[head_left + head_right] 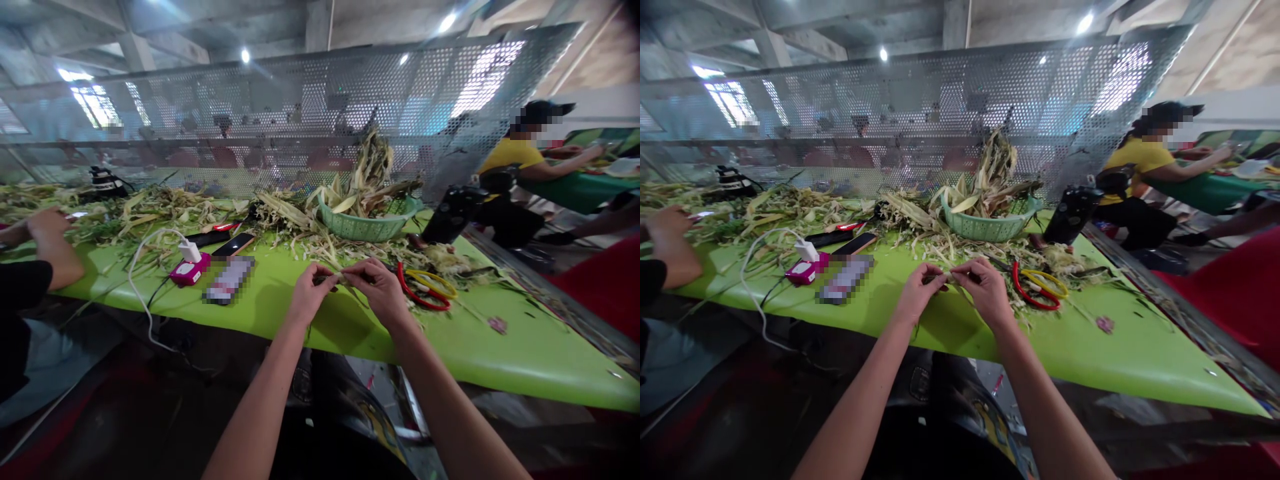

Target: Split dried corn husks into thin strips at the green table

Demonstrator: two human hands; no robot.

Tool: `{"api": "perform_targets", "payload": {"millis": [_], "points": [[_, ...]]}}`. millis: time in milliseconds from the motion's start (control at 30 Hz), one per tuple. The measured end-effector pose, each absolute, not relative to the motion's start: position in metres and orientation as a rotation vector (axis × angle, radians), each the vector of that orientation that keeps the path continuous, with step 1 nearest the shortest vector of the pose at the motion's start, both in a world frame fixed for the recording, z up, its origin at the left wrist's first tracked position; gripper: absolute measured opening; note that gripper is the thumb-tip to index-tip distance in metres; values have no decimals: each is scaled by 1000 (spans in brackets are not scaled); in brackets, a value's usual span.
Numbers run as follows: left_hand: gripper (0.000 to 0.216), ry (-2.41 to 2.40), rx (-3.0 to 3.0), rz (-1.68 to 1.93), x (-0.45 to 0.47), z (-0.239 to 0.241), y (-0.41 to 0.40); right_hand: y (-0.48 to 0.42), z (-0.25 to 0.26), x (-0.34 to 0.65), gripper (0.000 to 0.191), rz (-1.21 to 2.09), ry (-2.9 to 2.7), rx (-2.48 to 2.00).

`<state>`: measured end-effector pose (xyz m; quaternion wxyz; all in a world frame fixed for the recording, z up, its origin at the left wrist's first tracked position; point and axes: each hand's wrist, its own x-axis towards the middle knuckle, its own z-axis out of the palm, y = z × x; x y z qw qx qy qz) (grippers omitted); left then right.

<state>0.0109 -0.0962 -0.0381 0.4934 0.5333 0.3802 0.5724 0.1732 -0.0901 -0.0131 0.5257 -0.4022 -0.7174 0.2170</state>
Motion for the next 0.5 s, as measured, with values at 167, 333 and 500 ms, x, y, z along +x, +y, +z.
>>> {"api": "perform_targets", "payload": {"millis": [167,333,500], "points": [[26,1010,1512,1368,10,-37,-97,-89,-15,174,16,510,-1708,-982],[22,1066,1497,1405,9,-38,-97,-90,-12,177,17,422,-1787,-1011],[24,1123,1425,1449,9,-37,-97,-92,-9,177,37,363,-1980,-956]]}}
